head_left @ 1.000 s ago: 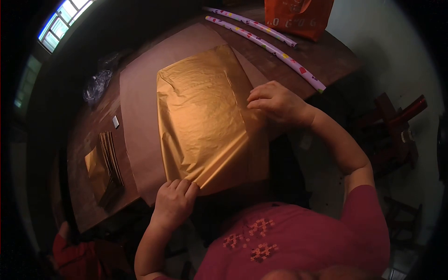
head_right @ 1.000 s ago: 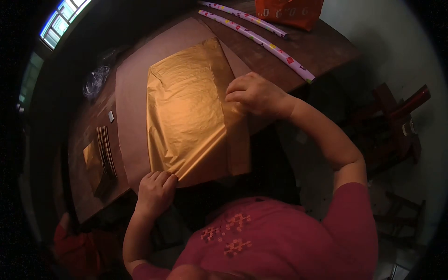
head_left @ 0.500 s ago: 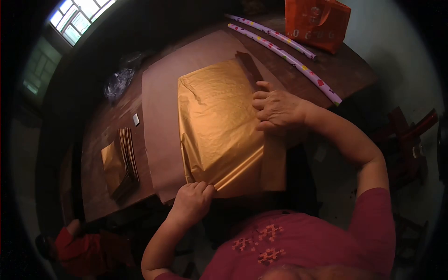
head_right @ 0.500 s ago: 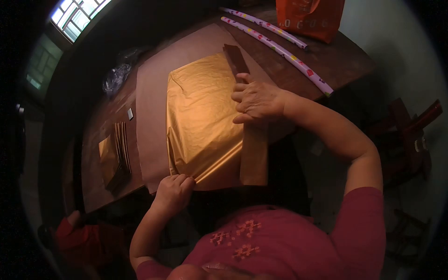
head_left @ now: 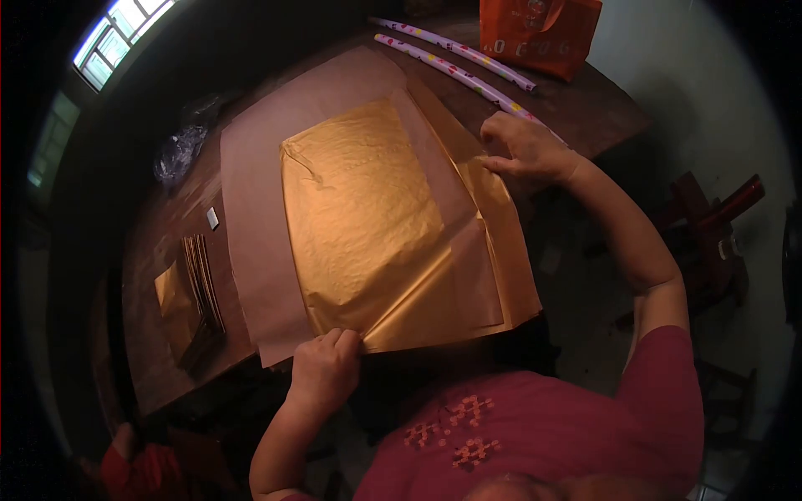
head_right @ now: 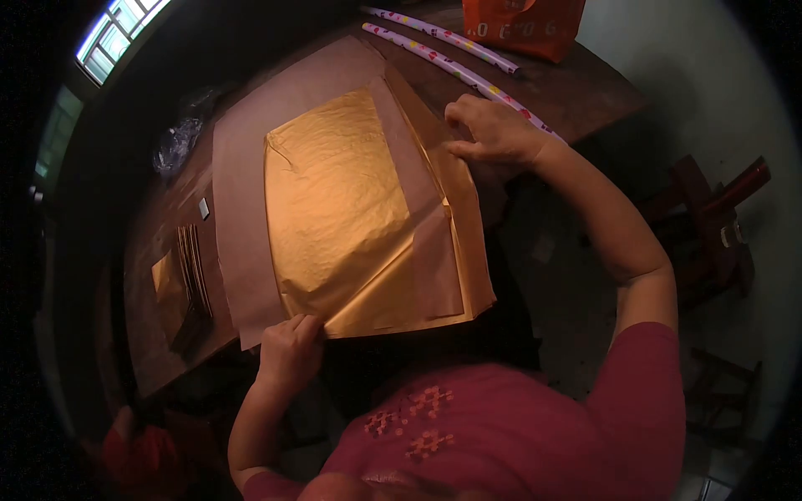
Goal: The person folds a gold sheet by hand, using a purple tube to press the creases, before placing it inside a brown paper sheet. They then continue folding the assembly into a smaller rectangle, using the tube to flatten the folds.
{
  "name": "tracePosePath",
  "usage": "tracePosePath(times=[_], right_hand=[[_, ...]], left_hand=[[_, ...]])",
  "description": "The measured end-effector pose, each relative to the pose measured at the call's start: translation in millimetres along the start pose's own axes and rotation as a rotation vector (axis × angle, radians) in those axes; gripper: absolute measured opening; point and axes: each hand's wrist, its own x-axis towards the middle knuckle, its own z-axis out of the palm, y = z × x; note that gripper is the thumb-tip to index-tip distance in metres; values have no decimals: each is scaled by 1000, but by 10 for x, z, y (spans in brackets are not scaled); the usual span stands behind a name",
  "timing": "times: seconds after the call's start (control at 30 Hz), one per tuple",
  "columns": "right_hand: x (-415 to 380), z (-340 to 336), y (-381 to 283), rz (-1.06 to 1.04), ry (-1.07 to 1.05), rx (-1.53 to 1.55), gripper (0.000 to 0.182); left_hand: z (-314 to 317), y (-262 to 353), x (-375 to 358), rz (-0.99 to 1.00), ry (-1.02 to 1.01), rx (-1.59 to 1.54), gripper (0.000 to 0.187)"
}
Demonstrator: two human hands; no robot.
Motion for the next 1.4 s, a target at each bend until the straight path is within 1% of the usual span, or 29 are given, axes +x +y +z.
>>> tracePosePath(times=[0.07,0.2,0.27,0.3,0.33,0.4,0.43,0.47,0.53,0.57,0.63,0.67,0.73,0.77,0.83,0.87,0.93,1.07,1.13,1.27,1.4], right_hand=[[-48,135,57,192,21,202,35],[7,219,-103,222,53,180,39],[88,195,-289,183,65,129,43],[164,195,-329,166,-17,193,41],[226,183,-435,165,-11,197,41],[306,162,-703,57,-154,-170,36],[341,177,-774,51,-191,-123,30],[364,209,-827,49,-184,-123,30],[394,292,-879,15,-259,-245,28],[404,319,-862,13,-259,-244,28],[421,362,-824,89,-366,-143,29],[419,381,-803,86,-373,-143,29],[407,386,-761,88,-229,-85,32],[404,371,-729,90,-232,-85,32],[424,284,-701,197,-220,-56,32],[426,299,-651,196,-222,-55,32],[424,348,-552,225,-143,-30,33],[548,443,-592,205,-135,-77,33],[613,419,-781,351,-186,-134,32],[671,630,-760,326,-119,-124,28],[719,682,-676,335,-135,-119,22]], left_hand=[[-33,24,21,-11,1,11,9],[-79,72,54,-38,-27,-1,10],[-93,88,62,-66,-62,-20,13],[-105,98,84,-33,-57,15,10],[-126,102,98,1,-49,53,8],[-118,96,94,7,-59,67,9],[-107,92,89,11,-72,70,9],[-101,92,86,11,-69,76,9],[-83,94,84,8,-75,65,8],[-82,98,90,5,-75,66,8],[-81,101,82,-1,-52,52,8],[-73,98,73,-5,-52,45,8],[-54,91,68,-22,-39,24,7],[-46,91,68,-23,-41,21,7],[-36,93,70,-41,-57,34,7],[-40,96,72,-43,-58,33,7],[-63,108,84,-31,-50,18,6],[-71,163,100,-50,-77,30,6],[-62,180,107,-50,-86,19,5],[-73,213,115,-65,-81,37,5],[-51,210,111,-57,-59,28,5]])
